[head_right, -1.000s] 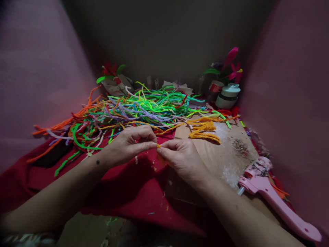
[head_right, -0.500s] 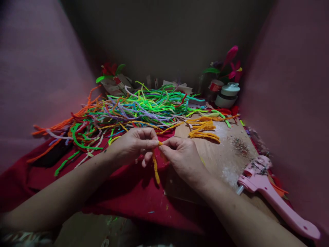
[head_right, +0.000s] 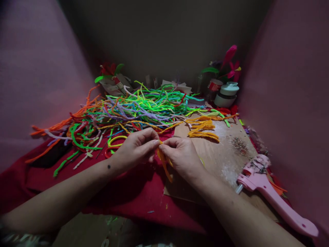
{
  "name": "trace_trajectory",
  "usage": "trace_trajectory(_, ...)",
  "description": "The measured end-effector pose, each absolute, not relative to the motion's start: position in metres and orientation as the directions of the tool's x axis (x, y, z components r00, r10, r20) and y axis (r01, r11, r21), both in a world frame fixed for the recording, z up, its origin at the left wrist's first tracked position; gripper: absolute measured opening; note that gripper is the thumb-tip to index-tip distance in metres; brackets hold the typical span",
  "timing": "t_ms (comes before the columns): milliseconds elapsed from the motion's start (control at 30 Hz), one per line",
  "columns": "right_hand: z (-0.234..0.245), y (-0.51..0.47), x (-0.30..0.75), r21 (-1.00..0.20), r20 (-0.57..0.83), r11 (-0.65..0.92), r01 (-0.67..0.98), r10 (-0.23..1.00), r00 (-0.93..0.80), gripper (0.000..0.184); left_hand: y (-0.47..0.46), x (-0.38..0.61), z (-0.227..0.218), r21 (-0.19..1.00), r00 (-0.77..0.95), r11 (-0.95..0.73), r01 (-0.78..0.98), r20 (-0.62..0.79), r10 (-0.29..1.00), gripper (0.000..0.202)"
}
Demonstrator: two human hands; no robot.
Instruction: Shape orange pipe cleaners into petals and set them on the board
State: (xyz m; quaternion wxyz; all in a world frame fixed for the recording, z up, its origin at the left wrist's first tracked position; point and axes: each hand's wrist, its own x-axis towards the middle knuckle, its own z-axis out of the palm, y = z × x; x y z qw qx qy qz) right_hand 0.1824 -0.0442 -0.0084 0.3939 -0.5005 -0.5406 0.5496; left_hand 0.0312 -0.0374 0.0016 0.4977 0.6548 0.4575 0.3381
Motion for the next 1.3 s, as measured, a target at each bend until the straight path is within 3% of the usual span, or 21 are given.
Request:
trace_trajectory(100, -0.007, -0.044, 0.181, -0.978, -0.203, -0.21, 0.0, 0.946, -0.252, 0.013, -0.037, 0.031, 0.001, 0.92, 0.328, -0.239, 0.31, 0.132, 0.935, 0.013)
trace_trajectory(167, -0.008, -0.044, 0.181, -0.951, -0.255, -0.298, -0.082, 0.908, -0.332, 0.012, -0.035, 0.03, 0.001, 0.931, 0.31, -0.241, 0.275, 0.151, 0.939, 0.012)
trace_trajectory(333, -0.013, -0.043, 0.18, -0.902, -0.28, -0.392, -0.182, 0.851, -0.443, 0.016, -0.031, 0.026, 0.005, 0.991, 0.367, 0.014, 0.137, -0.063, 0.928, 0.015)
trace_trajectory(433, -0.014, -0.043, 0.18, -0.902, -0.271, -0.391, -0.182, 0.842, -0.467, 0.017, -0.028, 0.024, 0.004, 0.989, 0.407, 0.098, 0.114, -0.136, 0.903, 0.019)
trace_trajectory(600, -0.014, -0.045, 0.177, -0.904, -0.286, -0.397, -0.16, 0.839, -0.463, 0.016, -0.027, 0.026, 0.001, 0.987, 0.321, 0.149, 0.054, -0.158, 0.934, 0.014)
trace_trajectory(867, -0.017, -0.043, 0.179, -0.873, -0.293, -0.442, -0.207, 0.814, -0.502, 0.015, -0.024, 0.026, 0.003, 0.989, 0.271, 0.049, 0.141, -0.086, 0.959, 0.014)
trace_trajectory(1067, -0.019, -0.042, 0.178, -0.886, -0.334, -0.446, -0.129, 0.805, -0.491, 0.011, -0.024, 0.027, -0.002, 0.981, 0.324, 0.008, 0.195, -0.073, 0.943, 0.018)
trace_trajectory(1200, -0.02, -0.036, 0.181, -0.86, -0.342, -0.454, -0.234, 0.852, -0.396, 0.006, -0.023, 0.026, -0.002, 0.985, 0.321, -0.116, 0.128, 0.07, 0.945, 0.019)
trace_trajectory(1300, -0.023, -0.029, 0.184, -0.835, -0.314, -0.418, -0.358, 0.896, -0.314, 0.006, -0.023, 0.023, -0.003, 0.866, 0.38, -0.454, 0.208, 0.356, 0.853, 0.016)
